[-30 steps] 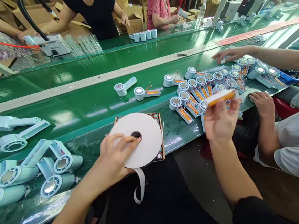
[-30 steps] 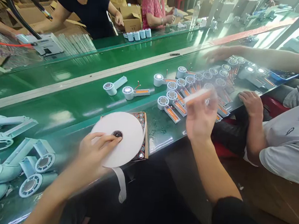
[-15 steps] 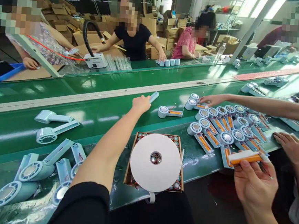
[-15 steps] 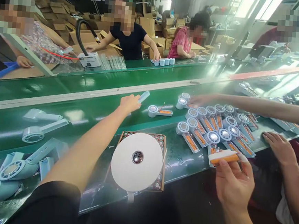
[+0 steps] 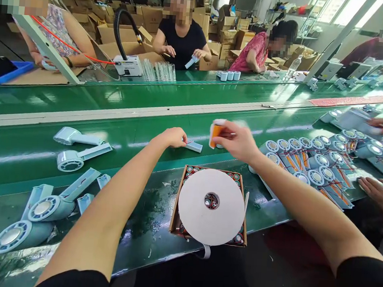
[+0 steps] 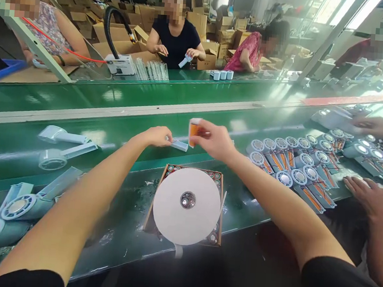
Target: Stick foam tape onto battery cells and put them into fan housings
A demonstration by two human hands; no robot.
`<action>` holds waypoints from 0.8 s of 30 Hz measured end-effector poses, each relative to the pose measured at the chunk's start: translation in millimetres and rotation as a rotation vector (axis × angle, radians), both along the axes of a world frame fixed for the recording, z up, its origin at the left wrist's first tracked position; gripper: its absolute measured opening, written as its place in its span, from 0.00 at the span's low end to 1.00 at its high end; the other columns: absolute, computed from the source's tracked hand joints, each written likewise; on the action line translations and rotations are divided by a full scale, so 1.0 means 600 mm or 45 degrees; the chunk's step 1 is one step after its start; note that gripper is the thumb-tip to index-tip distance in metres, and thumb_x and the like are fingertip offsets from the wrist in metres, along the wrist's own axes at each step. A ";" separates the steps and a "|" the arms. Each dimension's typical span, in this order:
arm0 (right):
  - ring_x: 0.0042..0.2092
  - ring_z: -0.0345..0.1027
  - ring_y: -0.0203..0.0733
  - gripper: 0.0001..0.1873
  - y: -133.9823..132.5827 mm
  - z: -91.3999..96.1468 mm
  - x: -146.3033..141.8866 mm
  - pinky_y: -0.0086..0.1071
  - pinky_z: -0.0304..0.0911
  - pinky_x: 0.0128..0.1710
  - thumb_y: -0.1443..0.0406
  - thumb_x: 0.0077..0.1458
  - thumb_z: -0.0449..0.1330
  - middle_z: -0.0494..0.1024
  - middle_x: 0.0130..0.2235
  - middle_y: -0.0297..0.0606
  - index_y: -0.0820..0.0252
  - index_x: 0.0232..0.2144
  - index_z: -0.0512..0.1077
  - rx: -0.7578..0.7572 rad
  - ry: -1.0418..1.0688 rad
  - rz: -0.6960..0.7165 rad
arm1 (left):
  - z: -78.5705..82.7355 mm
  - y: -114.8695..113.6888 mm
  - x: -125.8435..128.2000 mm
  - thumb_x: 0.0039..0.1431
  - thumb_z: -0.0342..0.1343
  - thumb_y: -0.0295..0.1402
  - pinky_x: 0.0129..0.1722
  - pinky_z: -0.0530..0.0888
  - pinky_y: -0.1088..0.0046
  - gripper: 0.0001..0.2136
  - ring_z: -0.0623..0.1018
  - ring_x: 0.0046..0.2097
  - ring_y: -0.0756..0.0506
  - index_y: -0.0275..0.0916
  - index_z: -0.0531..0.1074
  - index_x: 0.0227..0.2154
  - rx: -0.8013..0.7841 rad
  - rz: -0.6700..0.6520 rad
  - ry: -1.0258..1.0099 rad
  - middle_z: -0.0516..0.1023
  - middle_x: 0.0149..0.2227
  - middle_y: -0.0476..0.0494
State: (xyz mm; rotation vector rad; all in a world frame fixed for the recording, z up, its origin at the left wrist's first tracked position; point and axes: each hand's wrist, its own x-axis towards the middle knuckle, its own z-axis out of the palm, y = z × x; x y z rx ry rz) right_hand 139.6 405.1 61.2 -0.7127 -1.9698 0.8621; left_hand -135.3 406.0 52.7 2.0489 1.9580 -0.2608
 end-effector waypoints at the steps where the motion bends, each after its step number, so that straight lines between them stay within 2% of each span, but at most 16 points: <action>1: 0.40 0.78 0.41 0.22 0.021 -0.008 -0.028 0.36 0.73 0.48 0.59 0.59 0.68 0.84 0.40 0.35 0.54 0.55 0.78 0.090 -0.236 0.036 | 0.005 0.003 -0.001 0.56 0.64 0.39 0.52 0.75 0.67 0.13 0.80 0.49 0.41 0.46 0.84 0.44 0.000 0.022 -0.031 0.83 0.50 0.43; 3: 0.41 0.77 0.42 0.19 0.049 -0.026 -0.071 0.34 0.69 0.47 0.60 0.65 0.63 0.85 0.41 0.36 0.56 0.56 0.77 0.259 -0.666 0.074 | 0.010 0.004 -0.002 0.61 0.63 0.40 0.54 0.75 0.64 0.13 0.80 0.50 0.42 0.44 0.82 0.47 0.020 0.061 -0.085 0.83 0.50 0.42; 5: 0.43 0.77 0.43 0.19 0.062 -0.044 -0.097 0.32 0.66 0.46 0.61 0.67 0.59 0.85 0.43 0.37 0.55 0.58 0.76 0.340 -0.906 0.096 | 0.009 0.001 -0.002 0.67 0.60 0.43 0.56 0.76 0.57 0.15 0.79 0.52 0.42 0.41 0.79 0.51 0.052 0.093 -0.126 0.81 0.53 0.40; 9: 0.41 0.78 0.46 0.18 0.073 -0.072 -0.116 0.33 0.64 0.42 0.62 0.66 0.59 0.86 0.42 0.37 0.51 0.56 0.77 0.349 -1.110 0.180 | -0.010 0.002 0.006 0.70 0.58 0.45 0.57 0.77 0.52 0.18 0.79 0.54 0.41 0.38 0.75 0.54 0.106 0.160 -0.179 0.79 0.54 0.39; 13: 0.43 0.79 0.50 0.21 0.079 -0.081 -0.128 0.36 0.65 0.43 0.59 0.69 0.54 0.86 0.44 0.39 0.50 0.59 0.76 0.331 -1.290 0.222 | -0.031 0.011 0.022 0.70 0.59 0.44 0.58 0.77 0.51 0.18 0.78 0.56 0.40 0.38 0.74 0.55 0.160 0.225 -0.200 0.77 0.56 0.38; 15: 0.44 0.80 0.52 0.22 0.080 -0.077 -0.141 0.38 0.66 0.45 0.57 0.68 0.54 0.86 0.44 0.42 0.50 0.60 0.77 0.304 -1.374 0.235 | -0.035 0.011 0.032 0.70 0.59 0.44 0.57 0.77 0.52 0.19 0.78 0.56 0.40 0.38 0.74 0.56 0.177 0.257 -0.199 0.77 0.57 0.38; 19: 0.45 0.81 0.54 0.22 0.076 -0.053 -0.170 0.39 0.69 0.47 0.56 0.58 0.64 0.87 0.43 0.44 0.52 0.54 0.81 0.238 -1.504 0.249 | -0.027 0.000 0.048 0.70 0.59 0.43 0.56 0.78 0.53 0.18 0.78 0.55 0.40 0.39 0.74 0.56 0.201 0.313 -0.198 0.77 0.57 0.38; 22: 0.44 0.82 0.53 0.23 0.073 -0.016 -0.174 0.40 0.71 0.47 0.56 0.54 0.67 0.87 0.40 0.42 0.50 0.53 0.82 0.218 -1.501 0.201 | -0.009 -0.013 0.055 0.70 0.59 0.43 0.55 0.79 0.54 0.18 0.79 0.54 0.41 0.39 0.73 0.56 0.225 0.348 -0.207 0.77 0.56 0.38; 24: 0.47 0.81 0.53 0.21 0.069 0.017 -0.160 0.40 0.71 0.49 0.57 0.56 0.65 0.87 0.41 0.42 0.51 0.52 0.82 0.246 -1.412 0.134 | 0.007 -0.024 0.060 0.70 0.59 0.43 0.54 0.79 0.55 0.18 0.79 0.54 0.41 0.39 0.74 0.56 0.242 0.365 -0.221 0.77 0.56 0.38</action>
